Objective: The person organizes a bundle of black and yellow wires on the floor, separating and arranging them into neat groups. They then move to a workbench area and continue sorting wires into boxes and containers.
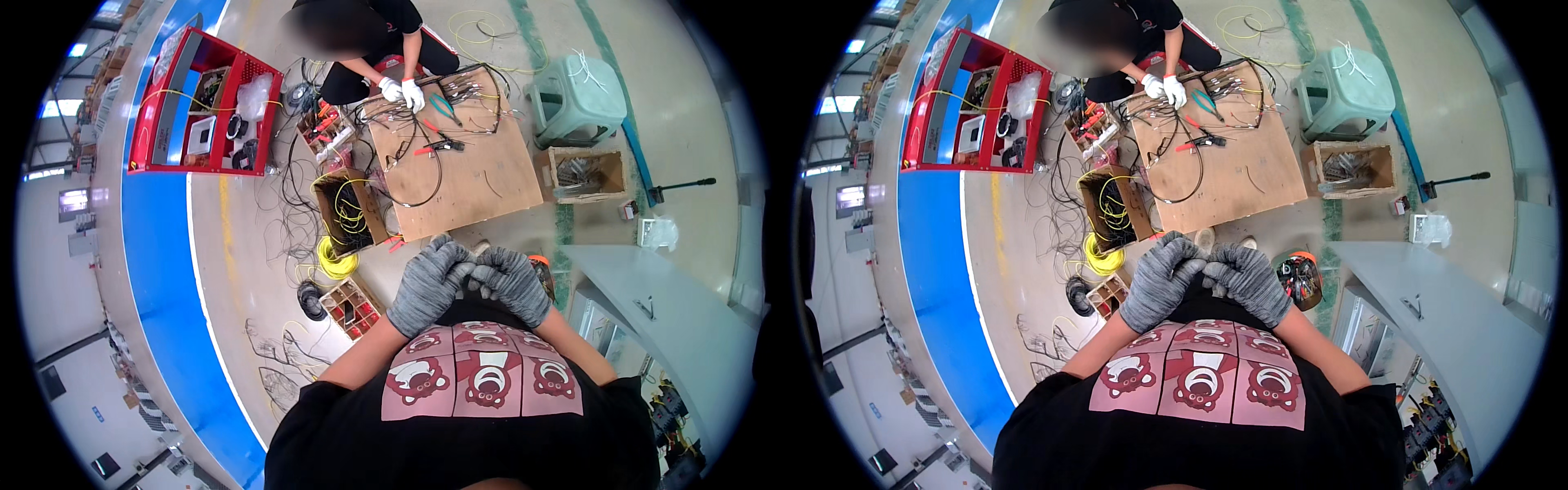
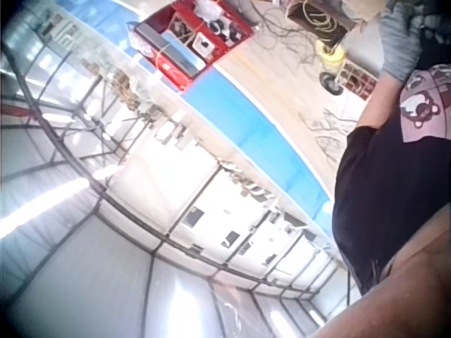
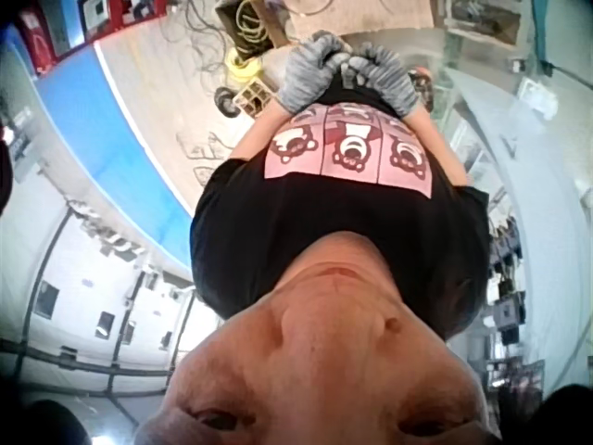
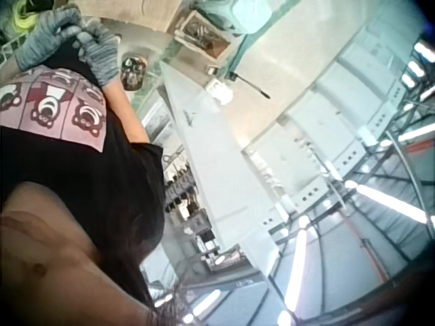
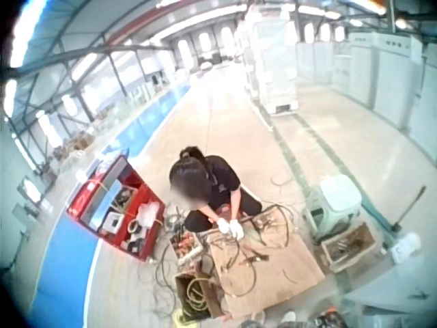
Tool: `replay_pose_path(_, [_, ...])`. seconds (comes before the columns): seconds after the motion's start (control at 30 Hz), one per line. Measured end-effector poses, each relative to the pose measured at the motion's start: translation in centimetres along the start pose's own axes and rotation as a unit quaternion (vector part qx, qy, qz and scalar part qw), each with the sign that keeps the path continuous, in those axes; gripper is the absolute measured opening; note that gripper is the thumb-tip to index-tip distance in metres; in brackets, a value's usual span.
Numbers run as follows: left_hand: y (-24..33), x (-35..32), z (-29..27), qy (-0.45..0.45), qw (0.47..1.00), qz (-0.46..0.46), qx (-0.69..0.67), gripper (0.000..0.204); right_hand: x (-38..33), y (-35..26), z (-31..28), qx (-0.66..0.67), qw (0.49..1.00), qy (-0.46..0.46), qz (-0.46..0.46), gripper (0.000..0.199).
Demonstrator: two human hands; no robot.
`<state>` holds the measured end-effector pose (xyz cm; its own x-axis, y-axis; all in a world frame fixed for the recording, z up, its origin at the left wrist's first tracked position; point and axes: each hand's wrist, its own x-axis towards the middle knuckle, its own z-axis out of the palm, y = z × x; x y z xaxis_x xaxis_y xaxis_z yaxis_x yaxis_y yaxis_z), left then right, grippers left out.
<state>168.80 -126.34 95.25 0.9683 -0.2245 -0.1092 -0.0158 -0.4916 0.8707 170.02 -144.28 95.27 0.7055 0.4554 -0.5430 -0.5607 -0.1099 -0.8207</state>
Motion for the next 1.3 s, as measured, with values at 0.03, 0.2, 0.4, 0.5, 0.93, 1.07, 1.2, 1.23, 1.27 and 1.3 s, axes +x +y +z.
replay_pose_path(0.03, [0.0, 0.3, -0.2, 0.032, 0.998, 0.051, -0.008, 0.011, 0.1, -0.2, 0.2, 0.002, 1.000, 0.005, 0.001, 0.018])
replay_pose_path(0.2, [-1.4, 1.6, -2.3, 0.062, 0.995, 0.041, -0.068, 0.009, 1.0, -0.3, 1.2, -0.113, 0.993, 0.025, -0.006, 0.014])
replay_pose_path(0.4, [-2.8, 3.1, -3.4, 0.028, 0.986, 0.021, -0.162, 0.010, 2.9, -2.7, 3.0, -0.088, 0.986, 0.121, -0.073, 0.011])
replay_pose_path(0.5, [-3.5, 4.5, -4.8, -0.119, 0.907, -0.076, -0.396, 0.011, 3.2, -3.1, 2.8, -0.056, 0.985, 0.123, -0.107, 0.012])
replay_pose_path(0.93, [-1.7, 12.1, 1.7, -0.039, 0.967, -0.012, -0.251, 0.015, 5.1, -5.8, -6.1, -0.056, 0.992, 0.108, -0.025, 0.008])
replay_pose_path(1.07, [1.4, 16.6, 5.5, 0.008, 0.990, 0.012, -0.142, 0.013, 6.5, -4.3, -12.8, -0.084, 0.976, 0.165, -0.111, 0.007])
replay_pose_path(1.2, [3.4, 20.6, 12.7, 0.016, 0.895, -0.190, -0.403, 0.015, 6.7, -5.0, -21.7, -0.241, 0.946, 0.159, -0.151, 0.007])
replay_pose_path(1.23, [4.1, 21.7, 13.8, 0.029, 0.902, -0.200, -0.380, 0.015, 7.2, -4.1, -23.0, -0.173, 0.950, 0.171, -0.196, 0.010])
replay_pose_path(1.27, [5.1, 22.5, 15.1, 0.052, 0.906, -0.219, -0.358, 0.015, 7.2, -5.4, -24.8, -0.122, 0.960, 0.144, -0.207, 0.011])
replay_pose_path(1.3, [6.0, 23.9, 16.7, 0.058, 0.906, -0.223, -0.354, 0.015, 7.2, -5.2, -26.9, -0.055, 0.976, 0.127, -0.170, 0.010])
